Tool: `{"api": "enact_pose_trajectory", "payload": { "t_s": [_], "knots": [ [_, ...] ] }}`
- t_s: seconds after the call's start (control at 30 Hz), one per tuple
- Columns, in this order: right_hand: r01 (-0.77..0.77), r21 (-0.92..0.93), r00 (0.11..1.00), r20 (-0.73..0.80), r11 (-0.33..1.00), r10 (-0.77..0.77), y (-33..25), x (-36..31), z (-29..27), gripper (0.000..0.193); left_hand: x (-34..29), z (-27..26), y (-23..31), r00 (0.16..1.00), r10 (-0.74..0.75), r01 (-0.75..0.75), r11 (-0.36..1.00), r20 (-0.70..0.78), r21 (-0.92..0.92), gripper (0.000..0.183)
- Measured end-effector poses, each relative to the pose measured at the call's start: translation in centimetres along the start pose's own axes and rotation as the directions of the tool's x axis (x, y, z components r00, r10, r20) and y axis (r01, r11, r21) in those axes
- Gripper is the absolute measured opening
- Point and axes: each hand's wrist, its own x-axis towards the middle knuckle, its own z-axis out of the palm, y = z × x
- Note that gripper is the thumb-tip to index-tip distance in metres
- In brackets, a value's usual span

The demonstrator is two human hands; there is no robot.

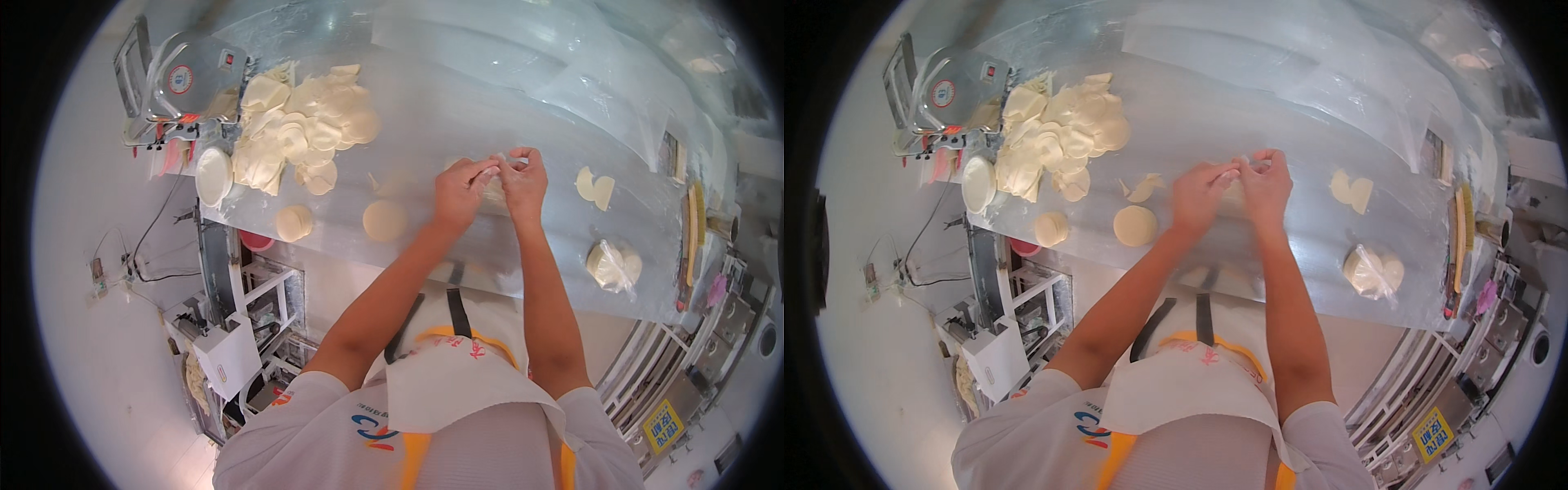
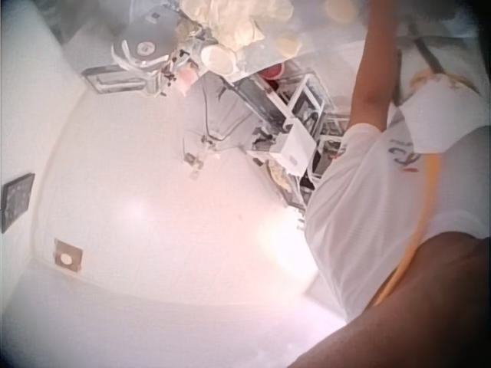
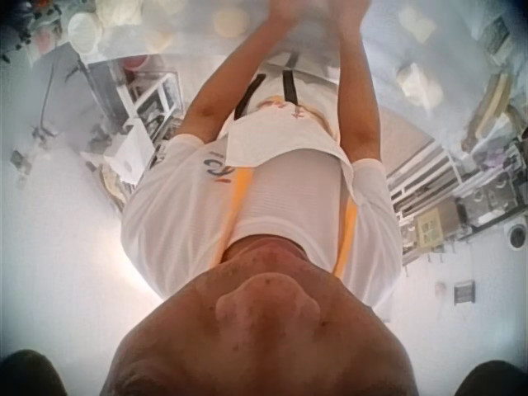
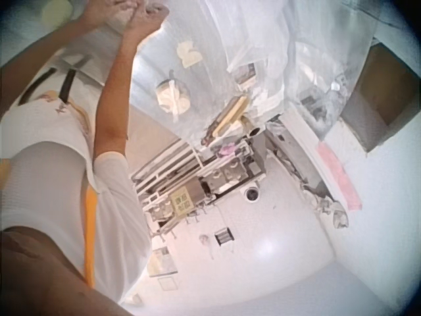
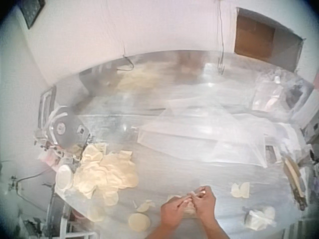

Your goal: The person is stacking circular pieces of dough by hand, placing the stacks into clear plastic bags, and then carrying the bagged dough to a refrigerated display case.

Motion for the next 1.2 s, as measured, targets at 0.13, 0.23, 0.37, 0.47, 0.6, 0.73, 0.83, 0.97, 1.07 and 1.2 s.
{"api": "enact_pose_trajectory", "payload": {
  "t_s": [0.13, 0.23, 0.37, 0.47, 0.6, 0.73, 0.83, 0.97, 1.07, 1.2],
  "knots": [
    [-0.037, -0.042, 0.941, 0.336, 0.998, 0.049, 0.1, 0.8, -2.1, 0.015, 0.5, -0.2, -0.6, 0.994, 0.032, -0.037, 0.998, -0.104, -0.047, 0.014],
    [-0.151, 0.084, 0.839, 0.538, 0.985, 0.083, -0.7, 0.2, -3.4, 0.010, 0.8, -0.2, -1.1, 0.989, -0.126, 0.111, 0.980, -0.083, -0.164, 0.014],
    [0.022, 0.056, 0.849, 0.527, 0.998, -0.048, 0.7, -0.6, -3.9, 0.019, 1.2, -0.1, -1.4, 0.907, -0.415, 0.421, 0.890, 0.072, -0.173, 0.023],
    [0.082, 0.090, 0.937, 0.332, 0.993, -0.107, 0.2, -2.5, -2.4, 0.013, 1.2, -0.5, -1.8, 0.922, -0.387, 0.383, 0.903, 0.020, -0.196, 0.024],
    [0.439, -0.167, 0.899, 0.095, 0.883, -0.428, -0.9, -4.5, -1.8, 0.011, 1.3, -1.9, -2.1, 0.943, -0.332, 0.333, 0.935, 0.034, -0.124, 0.017],
    [0.491, -0.417, 0.871, 0.248, 0.765, -0.424, 2.8, -6.1, -5.5, 0.013, 2.8, -5.1, -5.1, 0.988, 0.143, -0.115, 0.936, -0.061, 0.333, 0.011],
    [0.510, -0.413, 0.860, 0.241, 0.755, -0.449, 6.1, -6.5, -9.3, 0.013, 4.6, -3.2, -6.1, 0.924, 0.380, -0.354, 0.807, 0.044, 0.473, 0.009],
    [0.447, -0.222, 0.891, 0.193, 0.867, -0.410, 6.7, -8.0, -7.5, 0.013, 2.9, -6.7, -10.8, 0.880, 0.471, -0.355, 0.732, -0.056, 0.581, 0.016],
    [0.245, -0.261, 0.964, -0.041, 0.934, -0.264, 2.5, -9.8, -15.1, 0.013, 0.8, -5.5, -6.8, 0.950, 0.284, -0.184, 0.842, -0.126, 0.507, 0.033],
    [0.034, -0.042, 0.958, -0.282, 0.999, -0.045, 3.4, -6.0, -27.0, 0.024, -1.8, -7.1, -2.2, 0.975, 0.195, -0.116, 0.857, -0.108, 0.502, 0.026]
  ]
}}
